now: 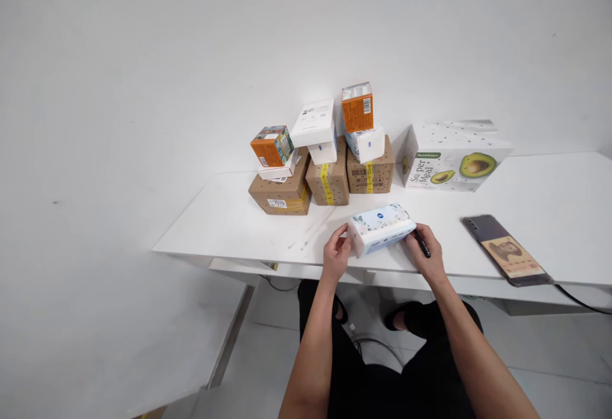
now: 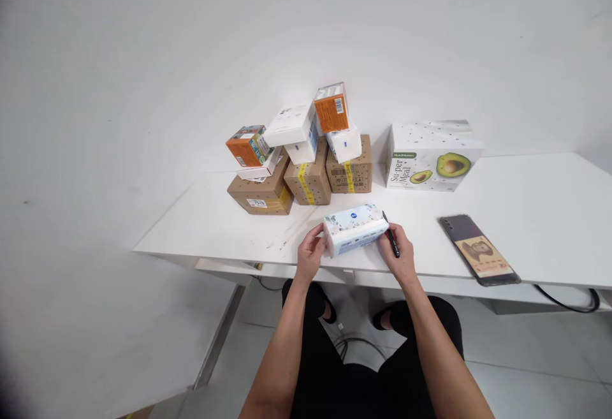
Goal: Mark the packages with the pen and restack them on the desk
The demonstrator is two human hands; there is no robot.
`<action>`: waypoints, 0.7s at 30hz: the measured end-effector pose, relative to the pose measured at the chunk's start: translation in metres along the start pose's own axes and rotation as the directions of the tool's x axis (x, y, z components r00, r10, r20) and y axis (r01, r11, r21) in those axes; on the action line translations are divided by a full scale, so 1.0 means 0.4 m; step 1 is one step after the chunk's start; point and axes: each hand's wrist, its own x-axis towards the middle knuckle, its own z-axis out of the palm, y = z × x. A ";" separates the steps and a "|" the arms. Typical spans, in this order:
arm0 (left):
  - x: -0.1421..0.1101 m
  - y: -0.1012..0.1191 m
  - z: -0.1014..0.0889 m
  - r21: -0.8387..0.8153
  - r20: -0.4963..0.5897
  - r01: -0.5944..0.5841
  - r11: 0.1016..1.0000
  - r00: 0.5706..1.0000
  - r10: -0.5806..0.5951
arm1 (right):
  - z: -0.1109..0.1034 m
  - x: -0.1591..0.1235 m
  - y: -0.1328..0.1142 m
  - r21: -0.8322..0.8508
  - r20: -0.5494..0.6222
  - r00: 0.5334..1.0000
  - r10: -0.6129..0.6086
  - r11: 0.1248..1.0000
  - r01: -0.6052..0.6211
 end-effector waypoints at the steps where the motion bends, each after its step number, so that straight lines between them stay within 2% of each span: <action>1: -0.001 0.000 0.000 -0.004 0.016 -0.004 1.000 1.000 0.004 | 0.000 -0.001 -0.001 0.009 0.001 1.000 -0.002 1.000 0.002; 6: 0.000 0.016 -0.008 -0.024 0.071 -0.034 0.999 0.997 0.036 | -0.001 -0.005 -0.007 0.061 -0.021 1.000 -0.017 0.998 0.018; 11: 0.007 0.025 -0.018 -0.120 0.245 0.001 0.993 0.969 0.029 | -0.002 -0.008 -0.003 0.046 -0.097 0.995 0.007 0.999 -0.003; 13: 0.010 0.025 -0.018 -0.113 0.280 0.013 0.993 0.960 0.019 | -0.004 -0.008 -0.002 0.048 -0.122 0.992 0.016 0.999 -0.010; 16: 0.008 0.030 -0.011 -0.031 0.268 0.043 0.999 0.963 -0.033 | -0.007 -0.006 -0.004 0.083 -0.181 0.983 0.028 0.996 -0.013; 21: 0.001 0.049 0.016 0.091 0.142 0.023 0.996 0.989 -0.036 | -0.007 -0.006 -0.008 0.192 -0.239 0.970 0.039 0.981 0.008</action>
